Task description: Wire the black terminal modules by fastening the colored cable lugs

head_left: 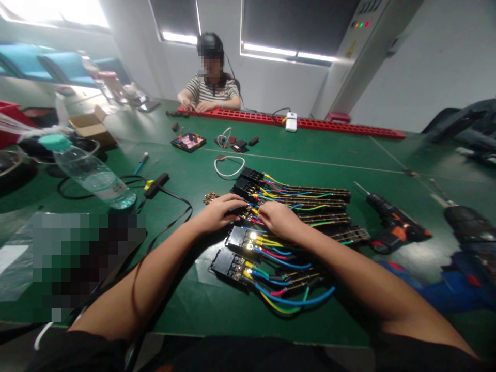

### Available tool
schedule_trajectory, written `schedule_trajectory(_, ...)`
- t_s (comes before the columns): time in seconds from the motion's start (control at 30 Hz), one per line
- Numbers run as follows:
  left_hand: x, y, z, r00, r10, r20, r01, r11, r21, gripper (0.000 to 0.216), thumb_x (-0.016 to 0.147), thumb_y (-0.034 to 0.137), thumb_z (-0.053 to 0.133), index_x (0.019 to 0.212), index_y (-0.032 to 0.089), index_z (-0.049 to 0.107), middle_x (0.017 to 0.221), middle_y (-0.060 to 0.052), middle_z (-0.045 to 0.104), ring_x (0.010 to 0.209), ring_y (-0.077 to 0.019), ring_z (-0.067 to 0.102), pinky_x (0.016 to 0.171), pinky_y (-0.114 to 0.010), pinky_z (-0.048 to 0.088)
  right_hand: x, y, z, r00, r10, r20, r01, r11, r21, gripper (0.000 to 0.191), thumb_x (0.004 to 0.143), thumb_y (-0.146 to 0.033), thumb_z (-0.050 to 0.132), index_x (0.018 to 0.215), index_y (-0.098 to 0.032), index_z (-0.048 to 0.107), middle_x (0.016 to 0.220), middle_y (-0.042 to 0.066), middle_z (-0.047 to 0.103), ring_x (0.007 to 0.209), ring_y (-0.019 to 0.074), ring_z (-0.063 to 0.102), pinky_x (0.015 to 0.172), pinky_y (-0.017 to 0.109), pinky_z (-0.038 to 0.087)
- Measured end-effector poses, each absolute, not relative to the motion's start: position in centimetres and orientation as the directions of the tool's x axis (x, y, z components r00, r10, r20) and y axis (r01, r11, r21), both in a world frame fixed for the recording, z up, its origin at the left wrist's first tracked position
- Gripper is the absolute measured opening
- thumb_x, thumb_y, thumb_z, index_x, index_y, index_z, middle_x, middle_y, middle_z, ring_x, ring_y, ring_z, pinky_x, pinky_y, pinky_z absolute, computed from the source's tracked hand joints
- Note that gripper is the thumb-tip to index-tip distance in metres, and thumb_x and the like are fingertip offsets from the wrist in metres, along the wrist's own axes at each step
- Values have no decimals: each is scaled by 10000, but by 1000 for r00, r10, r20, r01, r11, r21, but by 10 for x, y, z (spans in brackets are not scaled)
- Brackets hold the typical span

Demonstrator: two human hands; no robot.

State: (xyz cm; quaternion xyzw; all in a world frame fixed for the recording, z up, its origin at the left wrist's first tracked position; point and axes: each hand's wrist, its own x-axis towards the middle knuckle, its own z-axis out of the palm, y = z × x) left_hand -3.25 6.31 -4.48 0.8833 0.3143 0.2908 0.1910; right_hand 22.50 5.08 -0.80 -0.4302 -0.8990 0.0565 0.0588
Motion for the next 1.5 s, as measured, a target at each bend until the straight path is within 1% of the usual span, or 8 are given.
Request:
schedule_trajectory(0.27, -33, 66, -46, 649, 646, 402, 438, -749, 497, 409, 938, 274, 646, 1346, 244, 643, 1348, -124, 626, 1260, -259, 605, 1097, -451, 500, 223, 50, -4, -606, 794, 46, 777, 604, -178, 231, 981, -242, 555, 812, -168, 694, 843, 72, 705, 743, 171, 561, 677, 283, 322)
schedule_trajectory(0.4, -33, 67, -46, 653, 640, 406, 434, -755, 492, 399, 913, 263, 683, 1312, 246, 668, 1311, -122, 652, 1223, -253, 625, 1082, -446, 513, 220, 49, 1, -558, 829, 14, 808, 548, -218, 211, 949, -251, 608, 776, -179, 704, 795, 54, 705, 709, 168, 551, 644, 282, 305)
schedule_trajectory(0.53, -32, 68, -44, 671, 626, 398, 434, -766, 473, 412, 918, 261, 682, 1329, 253, 653, 1301, -114, 655, 1218, -246, 623, 1072, -438, 516, 219, 49, 2, -541, 841, 2, 812, 523, -259, 200, 931, -246, 628, 759, -186, 711, 771, 40, 702, 693, 161, 543, 633, 278, 295)
schedule_trajectory(0.7, -31, 69, -42, 683, 607, 407, 423, -783, 456, 397, 919, 254, 685, 1316, 243, 671, 1283, -121, 662, 1194, -242, 632, 1055, -425, 526, 219, 53, 0, -549, 836, -7, 788, 515, -337, 199, 912, -221, 641, 731, -180, 710, 730, 27, 687, 657, 146, 533, 624, 275, 294)
schedule_trajectory(0.93, -32, 70, -40, 680, 603, 418, 408, -785, 467, 408, 897, 234, 709, 1303, 267, 689, 1268, -115, 676, 1172, -237, 650, 1038, -425, 542, 220, 57, 0, -566, 824, -6, 748, 511, -424, 181, 890, -167, 639, 731, -168, 725, 733, 24, 697, 681, 144, 559, 654, 267, 331)
schedule_trajectory(1.07, -31, 70, -40, 681, 606, 412, 419, -783, 459, 413, 896, 229, 709, 1306, 282, 691, 1276, -108, 673, 1178, -235, 648, 1046, -418, 539, 221, 61, -3, -552, 833, -47, 730, 455, -510, 164, 864, -136, 636, 732, -159, 731, 715, 12, 696, 676, 135, 568, 656, 255, 350)
schedule_trajectory(1.3, -31, 70, -40, 689, 602, 404, 422, -786, 451, 397, 910, 240, 696, 1306, 269, 693, 1289, -113, 669, 1191, -241, 642, 1052, -417, 532, 223, 71, -13, -539, 837, -93, 683, 369, -630, 160, 845, -203, 635, 718, -143, 712, 663, -4, 654, 648, 127, 553, 643, 248, 373)
schedule_trajectory(1.5, -32, 71, -40, 690, 603, 401, 427, -785, 448, 379, 915, 251, 686, 1292, 279, 702, 1295, -103, 666, 1199, -238, 640, 1061, -407, 526, 223, 74, -16, -545, 832, -103, 648, 340, -682, 169, 829, -232, 616, 686, -151, 659, 633, -20, 596, 629, 118, 516, 626, 244, 373)
